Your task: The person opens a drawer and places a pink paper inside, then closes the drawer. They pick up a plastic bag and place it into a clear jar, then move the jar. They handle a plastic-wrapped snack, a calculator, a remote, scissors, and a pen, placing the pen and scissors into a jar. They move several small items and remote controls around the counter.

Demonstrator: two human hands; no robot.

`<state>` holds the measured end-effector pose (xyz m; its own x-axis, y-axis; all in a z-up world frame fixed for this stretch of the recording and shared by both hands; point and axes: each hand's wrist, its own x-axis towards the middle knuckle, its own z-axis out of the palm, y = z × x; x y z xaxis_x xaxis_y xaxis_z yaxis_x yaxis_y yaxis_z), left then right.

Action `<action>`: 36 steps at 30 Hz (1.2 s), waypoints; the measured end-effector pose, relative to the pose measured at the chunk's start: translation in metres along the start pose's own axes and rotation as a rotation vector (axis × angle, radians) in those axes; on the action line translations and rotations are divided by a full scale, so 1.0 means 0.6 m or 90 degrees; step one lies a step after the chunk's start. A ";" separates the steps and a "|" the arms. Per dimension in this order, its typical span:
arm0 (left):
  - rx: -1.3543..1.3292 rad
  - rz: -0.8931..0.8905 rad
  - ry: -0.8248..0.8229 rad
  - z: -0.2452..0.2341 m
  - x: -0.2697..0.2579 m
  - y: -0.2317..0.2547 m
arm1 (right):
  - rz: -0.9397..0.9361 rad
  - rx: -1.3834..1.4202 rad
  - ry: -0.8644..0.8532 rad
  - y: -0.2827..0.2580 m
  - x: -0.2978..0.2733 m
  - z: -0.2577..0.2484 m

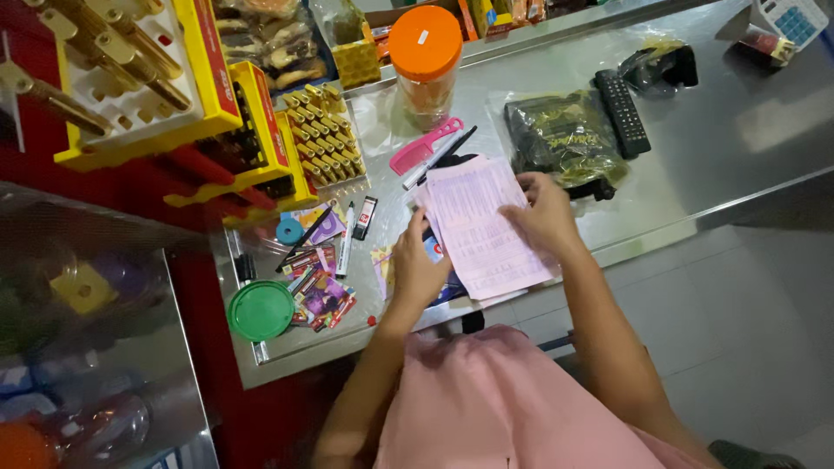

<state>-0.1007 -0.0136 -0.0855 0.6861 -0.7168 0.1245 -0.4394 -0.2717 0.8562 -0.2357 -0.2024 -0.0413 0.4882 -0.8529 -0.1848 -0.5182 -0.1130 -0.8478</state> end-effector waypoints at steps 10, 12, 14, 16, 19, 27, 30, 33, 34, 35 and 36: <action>-0.541 -0.079 0.032 0.019 0.061 -0.037 | -0.245 0.300 0.140 0.001 0.018 -0.099; -0.582 -0.141 -0.002 0.033 0.067 -0.019 | -0.283 0.313 0.118 0.001 0.014 -0.092; -0.594 -0.255 -0.053 0.049 0.073 0.005 | -0.305 0.324 0.086 -0.004 0.008 -0.065; -0.553 -0.147 0.036 0.066 0.072 0.029 | -0.335 0.273 0.077 -0.008 -0.006 -0.039; -0.431 -0.078 0.150 0.082 0.074 0.059 | -0.250 0.268 0.065 -0.018 -0.017 -0.015; -0.264 -0.120 0.126 0.127 0.077 0.069 | -0.173 0.258 0.159 0.018 -0.011 -0.025; -0.389 -0.135 0.102 0.146 0.090 0.068 | -0.165 0.370 0.141 0.044 0.002 -0.026; -0.562 -0.202 0.076 0.164 0.088 0.073 | -0.063 0.530 0.078 0.060 0.010 -0.024; -0.561 -0.209 0.081 0.168 0.084 0.075 | -0.060 0.535 0.070 0.064 0.012 -0.026; -0.560 -0.216 0.090 0.170 0.082 0.077 | -0.059 0.541 0.056 0.067 0.015 -0.030; -0.517 -0.214 0.101 0.172 0.079 0.079 | -0.057 0.546 0.043 0.070 0.016 -0.034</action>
<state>-0.1489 -0.1267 -0.0906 0.8036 -0.5670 -0.1807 0.3045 0.1308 0.9435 -0.2670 -0.2256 -0.0685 0.4446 -0.8910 -0.0917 0.2423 0.2181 -0.9454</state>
